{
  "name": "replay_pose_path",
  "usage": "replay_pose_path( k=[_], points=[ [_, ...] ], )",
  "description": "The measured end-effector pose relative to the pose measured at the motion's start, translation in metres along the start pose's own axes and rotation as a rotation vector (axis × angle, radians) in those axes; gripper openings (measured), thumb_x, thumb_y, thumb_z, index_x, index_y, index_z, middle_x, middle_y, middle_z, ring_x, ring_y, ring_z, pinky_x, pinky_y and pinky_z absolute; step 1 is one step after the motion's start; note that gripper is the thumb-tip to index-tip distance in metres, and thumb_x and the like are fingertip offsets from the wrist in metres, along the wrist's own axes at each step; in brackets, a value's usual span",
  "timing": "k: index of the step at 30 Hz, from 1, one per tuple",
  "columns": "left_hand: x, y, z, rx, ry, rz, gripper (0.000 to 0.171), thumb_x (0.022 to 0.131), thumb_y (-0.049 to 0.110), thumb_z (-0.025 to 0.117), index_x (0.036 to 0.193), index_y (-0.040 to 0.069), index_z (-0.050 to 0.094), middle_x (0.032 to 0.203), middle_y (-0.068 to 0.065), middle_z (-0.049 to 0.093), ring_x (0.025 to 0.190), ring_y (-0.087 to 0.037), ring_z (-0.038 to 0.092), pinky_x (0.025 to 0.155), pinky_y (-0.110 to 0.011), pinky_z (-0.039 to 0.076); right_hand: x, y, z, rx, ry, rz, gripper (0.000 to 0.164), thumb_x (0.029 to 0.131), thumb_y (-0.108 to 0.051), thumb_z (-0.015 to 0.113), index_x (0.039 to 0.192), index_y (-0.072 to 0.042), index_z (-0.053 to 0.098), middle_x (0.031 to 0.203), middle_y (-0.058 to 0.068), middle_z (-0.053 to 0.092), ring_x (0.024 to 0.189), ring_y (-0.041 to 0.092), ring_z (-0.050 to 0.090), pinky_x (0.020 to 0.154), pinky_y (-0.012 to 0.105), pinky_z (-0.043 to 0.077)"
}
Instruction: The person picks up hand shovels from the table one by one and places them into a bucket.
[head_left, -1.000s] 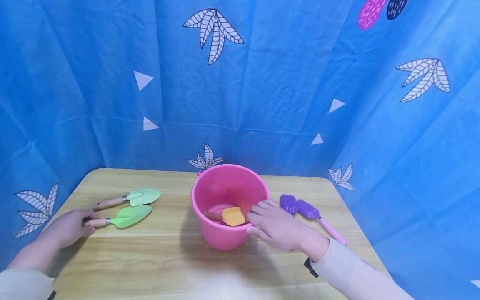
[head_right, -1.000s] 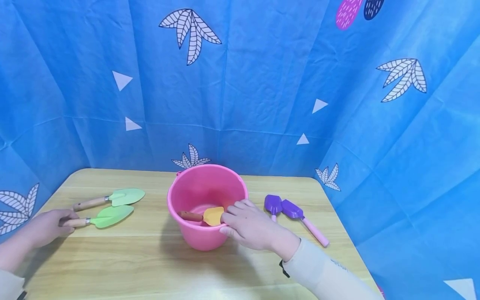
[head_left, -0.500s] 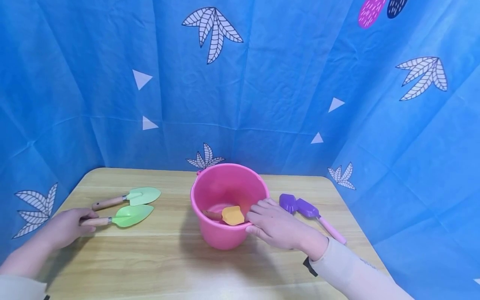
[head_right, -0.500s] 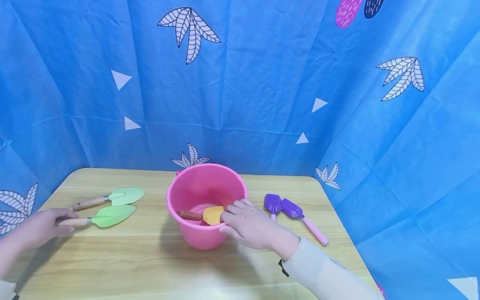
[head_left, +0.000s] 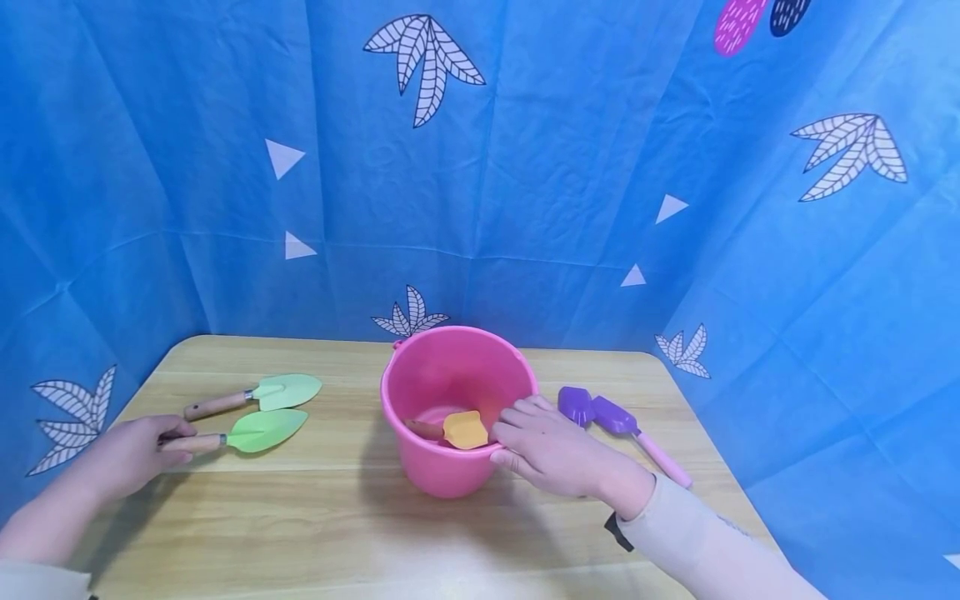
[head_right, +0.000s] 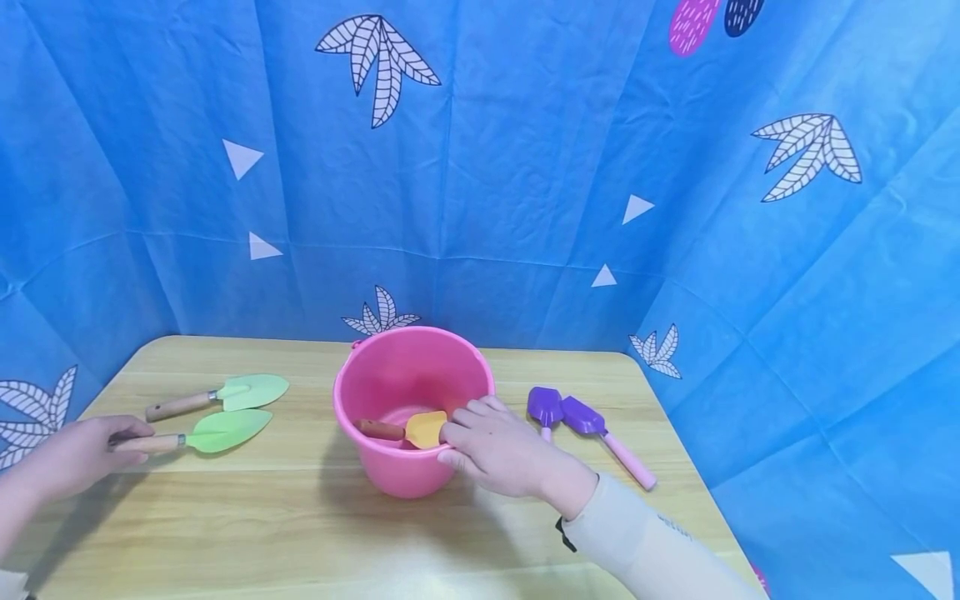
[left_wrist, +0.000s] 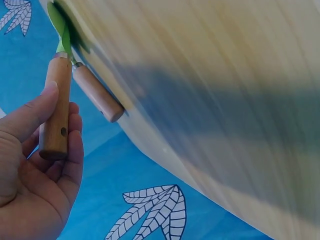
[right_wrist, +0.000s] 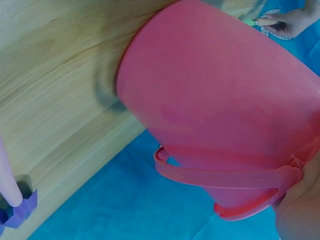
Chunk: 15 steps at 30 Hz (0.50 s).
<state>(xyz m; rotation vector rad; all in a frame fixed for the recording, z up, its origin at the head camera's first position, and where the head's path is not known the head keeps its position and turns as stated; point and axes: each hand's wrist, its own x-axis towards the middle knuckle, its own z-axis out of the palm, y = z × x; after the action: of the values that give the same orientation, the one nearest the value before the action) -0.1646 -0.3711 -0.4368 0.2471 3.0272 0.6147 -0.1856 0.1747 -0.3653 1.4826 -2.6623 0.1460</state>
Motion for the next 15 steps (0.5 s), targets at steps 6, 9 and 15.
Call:
replay_pose_path(
  k=[6,9,15],
  points=[
    [-0.003,0.008,0.0,0.016,0.017,-0.008,0.025,0.078,0.02,0.069,0.098,0.007,0.061,0.075,0.002,0.055,0.064,-0.016,0.044,0.056,-0.034,0.036,0.0,0.001,0.002,-0.011,0.01,0.001,0.025,0.098,-0.049,0.03,0.1,-0.032,0.048,0.096,-0.018,0.044,0.097,0.003,0.036,0.095,0.031,0.03],
    [-0.004,0.011,-0.002,0.025,0.025,-0.004,0.025,0.078,0.021,0.07,0.098,0.008,0.062,0.077,0.001,0.057,0.064,-0.016,0.045,0.056,-0.034,0.037,0.0,0.001,0.002,-0.003,0.008,-0.002,0.025,0.098,-0.049,0.03,0.101,-0.032,0.048,0.097,-0.017,0.045,0.098,0.004,0.036,0.094,0.032,0.031],
    [-0.003,0.02,-0.007,0.021,0.028,0.019,0.023,0.078,0.02,0.07,0.096,0.008,0.063,0.086,-0.009,0.062,0.067,-0.017,0.048,0.057,-0.035,0.038,0.0,0.0,0.0,0.011,-0.006,0.003,0.026,0.097,-0.051,0.031,0.101,-0.032,0.048,0.097,-0.015,0.046,0.097,0.006,0.037,0.093,0.034,0.032]
  ],
)
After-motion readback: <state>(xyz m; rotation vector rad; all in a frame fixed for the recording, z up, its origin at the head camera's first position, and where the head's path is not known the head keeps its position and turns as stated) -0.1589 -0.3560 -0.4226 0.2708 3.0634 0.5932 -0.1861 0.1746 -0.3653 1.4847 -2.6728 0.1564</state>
